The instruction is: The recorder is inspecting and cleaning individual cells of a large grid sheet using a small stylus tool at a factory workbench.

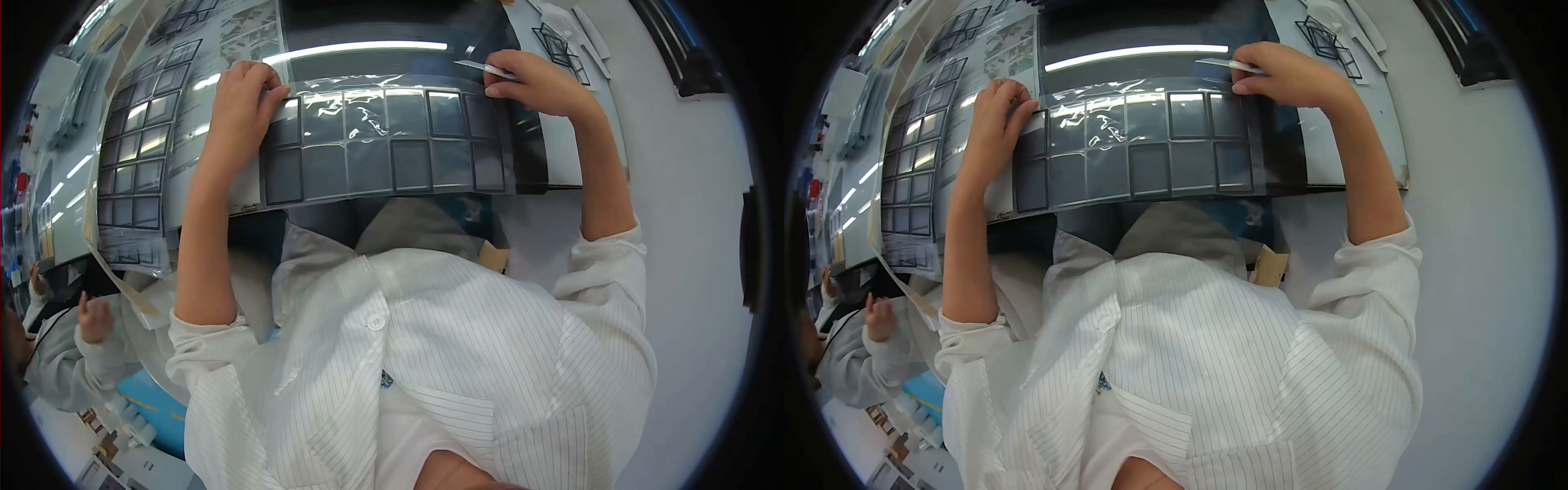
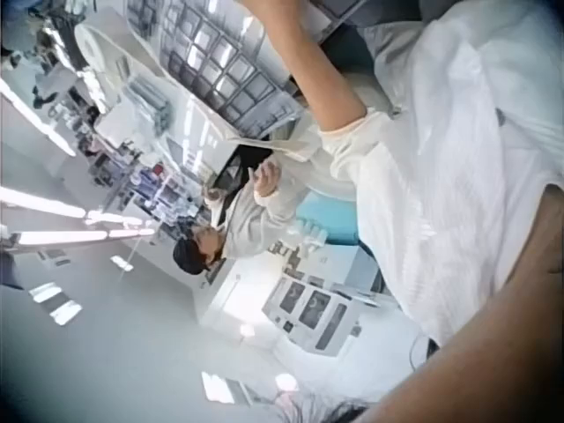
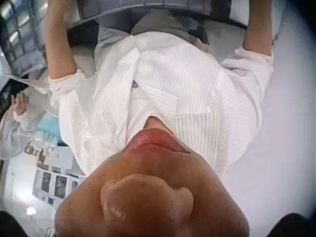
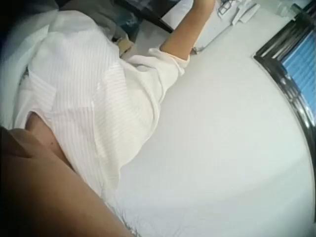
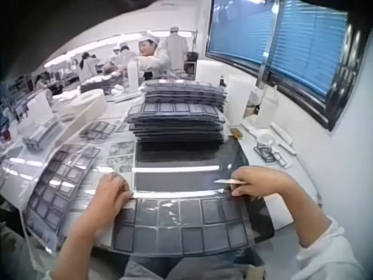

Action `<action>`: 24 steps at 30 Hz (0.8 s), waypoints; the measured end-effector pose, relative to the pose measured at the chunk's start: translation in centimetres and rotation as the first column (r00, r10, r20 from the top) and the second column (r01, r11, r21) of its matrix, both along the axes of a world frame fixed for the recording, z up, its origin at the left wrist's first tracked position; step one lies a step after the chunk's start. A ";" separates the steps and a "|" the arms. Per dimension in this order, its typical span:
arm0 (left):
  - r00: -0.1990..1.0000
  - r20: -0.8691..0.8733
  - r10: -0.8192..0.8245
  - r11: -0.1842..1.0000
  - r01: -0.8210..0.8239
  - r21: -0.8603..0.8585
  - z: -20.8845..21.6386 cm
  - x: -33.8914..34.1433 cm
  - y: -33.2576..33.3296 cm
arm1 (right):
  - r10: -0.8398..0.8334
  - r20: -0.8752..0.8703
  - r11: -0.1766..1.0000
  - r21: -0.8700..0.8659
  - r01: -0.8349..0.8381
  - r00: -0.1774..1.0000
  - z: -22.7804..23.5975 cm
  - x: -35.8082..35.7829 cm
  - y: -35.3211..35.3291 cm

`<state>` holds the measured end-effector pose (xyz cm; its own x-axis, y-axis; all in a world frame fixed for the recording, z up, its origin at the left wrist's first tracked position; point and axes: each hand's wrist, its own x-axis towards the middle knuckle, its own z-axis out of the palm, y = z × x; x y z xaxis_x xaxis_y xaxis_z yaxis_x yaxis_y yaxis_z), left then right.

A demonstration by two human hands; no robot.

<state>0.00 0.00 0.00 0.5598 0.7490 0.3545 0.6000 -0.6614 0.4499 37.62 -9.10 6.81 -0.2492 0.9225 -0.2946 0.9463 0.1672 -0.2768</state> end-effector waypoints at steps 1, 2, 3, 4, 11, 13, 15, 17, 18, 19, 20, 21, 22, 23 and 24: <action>1.000 -0.001 -0.019 0.999 0.019 0.026 -0.1 -0.2 0.2 | -0.023 -0.046 1.000 -0.010 0.022 0.999 -0.2 -0.2 0.0; 0.999 -0.004 -0.037 0.998 0.037 0.053 -0.2 -0.4 0.4 | -0.045 -0.091 0.999 -0.022 0.043 0.995 -0.3 -0.4 0.1; 1.000 -0.003 -0.029 0.998 0.029 0.053 -0.5 -0.1 0.4 | -0.037 -0.090 0.999 -0.021 0.035 0.995 -0.2 -0.2 0.2; 0.999 0.030 -0.033 0.996 0.030 0.084 -0.8 0.4 0.3 | -0.023 -0.036 0.999 -0.039 0.021 0.999 0.0 0.1 0.4; 0.984 0.087 -0.154 0.968 0.133 0.212 -0.9 0.6 0.6 | 0.065 0.076 0.995 0.068 -0.070 0.995 2.6 -0.8 3.4; 0.986 0.084 -0.143 0.972 0.124 0.197 -1.3 0.1 0.7 | 0.043 0.052 0.992 0.113 -0.049 0.998 3.3 -1.5 4.8; 0.987 0.090 -0.134 0.976 0.116 0.182 -1.1 0.0 0.2 | 0.096 0.167 0.993 0.048 -0.105 0.981 5.9 -3.7 6.6; 0.996 0.037 0.085 0.996 -0.084 -0.033 0.4 0.9 -2.5 | 0.139 0.311 0.981 0.086 -0.173 0.940 5.2 -3.3 8.4; 0.987 0.073 0.144 0.988 -0.139 -0.075 1.0 1.3 -4.0 | 0.132 0.276 0.938 0.277 -0.210 0.952 4.1 -2.8 9.4; 0.988 0.074 0.138 0.988 -0.132 -0.081 1.5 1.3 -5.1 | 0.137 0.241 0.861 0.451 -0.236 0.961 4.0 -3.8 9.3; 0.969 0.182 0.169 0.944 -0.106 -0.313 2.0 1.3 -6.1 | 0.017 0.131 0.864 0.498 -0.080 0.991 4.2 -4.9 8.9; 0.928 0.263 0.263 0.848 -0.093 -0.522 2.4 0.5 -7.5 | 0.051 0.118 0.863 0.495 -0.103 0.992 3.1 -6.3 9.5; 0.929 0.263 0.260 0.845 -0.088 -0.527 2.9 0.6 -8.6 | 0.034 0.120 0.795 0.598 -0.100 0.992 1.8 -6.6 9.4; 0.886 0.322 0.335 0.772 -0.062 -0.633 3.3 0.8 -9.7 | 0.016 0.120 0.716 0.691 -0.095 0.993 0.9 -6.8 9.2; 0.826 0.360 0.434 0.683 -0.041 -0.729 3.6 0.5 -11.0 | 0.048 0.090 0.767 0.635 -0.094 0.995 1.3 -7.8 8.1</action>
